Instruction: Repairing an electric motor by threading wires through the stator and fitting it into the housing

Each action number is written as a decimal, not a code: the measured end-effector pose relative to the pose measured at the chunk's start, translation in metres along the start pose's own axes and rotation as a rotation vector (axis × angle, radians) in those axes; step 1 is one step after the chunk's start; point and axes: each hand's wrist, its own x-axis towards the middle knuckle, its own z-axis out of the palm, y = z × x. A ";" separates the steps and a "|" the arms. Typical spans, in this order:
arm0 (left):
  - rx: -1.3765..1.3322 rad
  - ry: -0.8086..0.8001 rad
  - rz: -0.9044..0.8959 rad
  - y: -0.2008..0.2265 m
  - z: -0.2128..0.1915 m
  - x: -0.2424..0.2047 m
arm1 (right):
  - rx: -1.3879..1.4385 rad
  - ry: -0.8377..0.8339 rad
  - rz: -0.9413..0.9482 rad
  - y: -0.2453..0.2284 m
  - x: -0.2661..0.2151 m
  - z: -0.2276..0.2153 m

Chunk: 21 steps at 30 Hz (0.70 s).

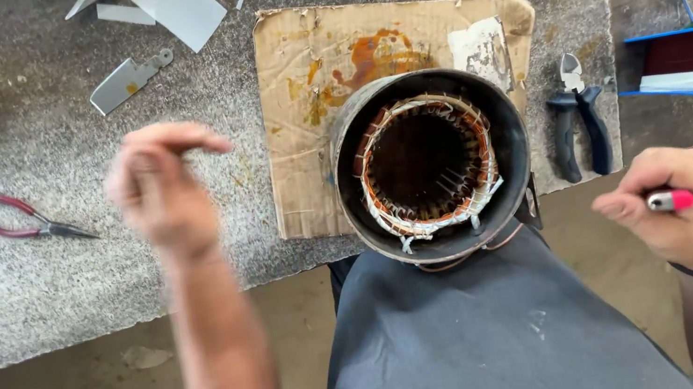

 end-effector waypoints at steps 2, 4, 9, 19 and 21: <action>0.490 -0.082 -0.443 0.027 -0.049 0.005 | -0.076 0.094 0.066 0.017 -0.004 0.004; 1.007 -0.177 -0.450 0.040 -0.073 0.005 | -0.203 0.105 0.144 0.031 0.004 0.015; 1.874 -0.227 -0.559 0.067 -0.089 0.007 | -0.323 0.054 0.299 0.036 0.062 0.044; 1.432 -0.435 0.256 0.117 0.052 0.000 | -0.425 0.093 -0.287 0.061 0.125 0.072; 1.061 -0.611 0.288 0.111 0.103 -0.016 | -0.407 0.139 -0.345 0.052 0.111 0.066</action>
